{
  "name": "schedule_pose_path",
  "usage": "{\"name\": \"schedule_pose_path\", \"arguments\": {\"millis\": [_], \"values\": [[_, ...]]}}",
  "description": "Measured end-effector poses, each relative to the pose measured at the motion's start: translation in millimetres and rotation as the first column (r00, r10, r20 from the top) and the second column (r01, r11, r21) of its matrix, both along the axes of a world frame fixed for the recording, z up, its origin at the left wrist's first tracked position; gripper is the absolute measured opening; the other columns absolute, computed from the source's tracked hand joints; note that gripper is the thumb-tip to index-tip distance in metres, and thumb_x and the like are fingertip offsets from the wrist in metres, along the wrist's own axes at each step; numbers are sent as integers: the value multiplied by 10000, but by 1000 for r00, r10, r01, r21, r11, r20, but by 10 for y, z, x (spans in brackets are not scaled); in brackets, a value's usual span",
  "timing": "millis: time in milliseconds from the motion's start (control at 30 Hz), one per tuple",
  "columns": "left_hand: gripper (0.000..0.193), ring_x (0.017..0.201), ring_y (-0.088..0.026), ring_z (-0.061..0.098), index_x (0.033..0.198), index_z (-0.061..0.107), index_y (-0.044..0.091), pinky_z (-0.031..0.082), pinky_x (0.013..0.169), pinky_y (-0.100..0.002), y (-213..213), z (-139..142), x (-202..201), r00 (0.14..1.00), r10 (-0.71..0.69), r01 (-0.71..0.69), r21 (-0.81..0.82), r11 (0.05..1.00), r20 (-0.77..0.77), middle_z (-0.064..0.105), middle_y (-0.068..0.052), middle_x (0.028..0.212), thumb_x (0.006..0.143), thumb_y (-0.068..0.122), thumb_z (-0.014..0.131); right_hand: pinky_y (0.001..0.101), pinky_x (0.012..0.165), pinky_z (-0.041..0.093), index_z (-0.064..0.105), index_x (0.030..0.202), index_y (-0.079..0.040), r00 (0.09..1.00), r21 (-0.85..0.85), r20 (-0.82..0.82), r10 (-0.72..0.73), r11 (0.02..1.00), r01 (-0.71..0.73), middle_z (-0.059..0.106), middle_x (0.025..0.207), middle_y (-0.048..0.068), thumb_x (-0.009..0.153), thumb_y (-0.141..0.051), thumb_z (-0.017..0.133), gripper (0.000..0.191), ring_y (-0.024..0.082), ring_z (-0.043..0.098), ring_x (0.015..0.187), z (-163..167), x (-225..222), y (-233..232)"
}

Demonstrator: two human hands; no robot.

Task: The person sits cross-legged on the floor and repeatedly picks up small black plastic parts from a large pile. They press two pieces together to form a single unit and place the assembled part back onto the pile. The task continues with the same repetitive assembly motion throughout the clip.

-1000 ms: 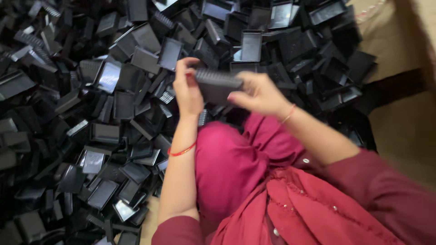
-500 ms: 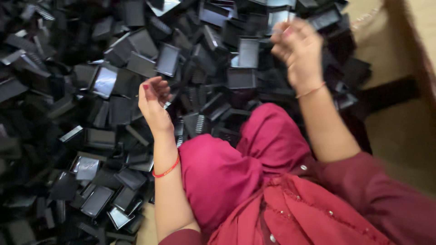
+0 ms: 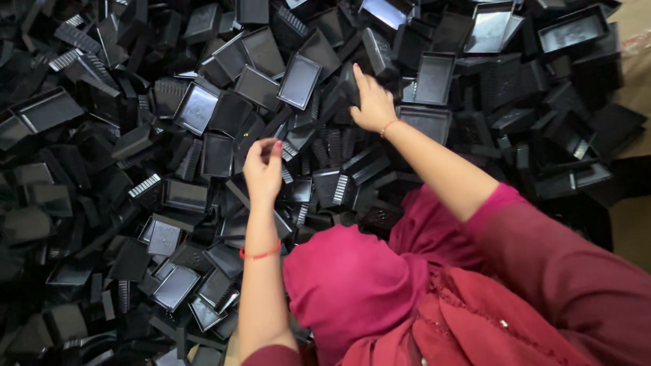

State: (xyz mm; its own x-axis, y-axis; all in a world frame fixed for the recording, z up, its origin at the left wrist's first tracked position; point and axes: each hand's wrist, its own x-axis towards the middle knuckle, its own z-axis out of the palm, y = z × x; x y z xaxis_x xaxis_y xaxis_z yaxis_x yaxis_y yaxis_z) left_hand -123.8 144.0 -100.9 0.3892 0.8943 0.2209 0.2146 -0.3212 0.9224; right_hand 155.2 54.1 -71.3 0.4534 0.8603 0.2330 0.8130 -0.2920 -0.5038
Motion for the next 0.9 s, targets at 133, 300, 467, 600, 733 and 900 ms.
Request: {"name": "schedule_pose_path", "arguments": {"millis": [133, 300, 467, 600, 733, 900], "values": [[187, 856, -245, 702, 1040, 707, 33, 551, 784, -342, 270, 74, 469, 996, -7, 31, 269, 963, -92, 681, -124, 968, 943, 180, 770, 427, 1078, 475, 406, 1571, -96, 978, 181, -205, 44, 984, -6, 580, 1343, 211, 791, -196, 842, 899, 398, 580, 1252, -45, -32, -253], [620, 1117, -375, 626, 1321, 563, 67, 485, 912, -525, 656, 217, 1276, 943, 210, 8, 650, 760, -257, 635, -201, 1248, 816, 296, 841, 418, 1063, 473, 531, 1466, 9, 736, 455, -633, 238, 884, 106, 632, 1338, 185, 1020, -259, 741, 561, 333, 606, 1240, -34, 37, -696], [903, 1057, -401, 625, 1500, 384, 65, 477, 873, -520, 531, 147, 1506, 882, 191, -1, 404, 915, -430, 645, -206, 1208, 750, 226, 860, 418, 860, 598, 605, 1187, -50, -204, 70, -968, 146, 938, 339, 706, 1100, 108, 933, -357, 614, 399, 249, 717, 984, 36, -9, -1165], [667, 1050, -350, 681, 1404, 504, 93, 514, 928, -456, 273, 38, 1435, 920, 108, 12, 303, 953, -376, 707, -150, 1149, 836, 182, 843, 372, 927, 549, 585, 1352, -40, -44, 248, -962, 270, 929, 275, 665, 1202, 105, 921, -204, 611, 462, 223, 658, 1061, 57, -90, -1151], [372, 1063, -263, 750, 1297, 642, 36, 582, 957, -364, -127, 171, 1392, 957, -232, 254, -115, 960, 175, 783, -106, 1132, 925, 17, 635, 353, 1134, 346, 332, 1597, -69, 566, 481, -764, 310, 858, 180, 425, 1489, 152, 1033, -107, 620, 635, 255, 436, 1347, 117, -293, -895], [731, 1166, -210, 601, 1544, 319, 216, 556, 942, -395, -577, 788, 1219, 619, -209, 769, -531, 356, 757, 563, -79, 1324, 897, 1, 584, 369, 1309, 268, 306, 1656, -77, 897, 609, -355, 264, 793, 8, 350, 1682, 142, 1075, -59, 577, 642, 278, 362, 1568, 399, -591, -864]]}}
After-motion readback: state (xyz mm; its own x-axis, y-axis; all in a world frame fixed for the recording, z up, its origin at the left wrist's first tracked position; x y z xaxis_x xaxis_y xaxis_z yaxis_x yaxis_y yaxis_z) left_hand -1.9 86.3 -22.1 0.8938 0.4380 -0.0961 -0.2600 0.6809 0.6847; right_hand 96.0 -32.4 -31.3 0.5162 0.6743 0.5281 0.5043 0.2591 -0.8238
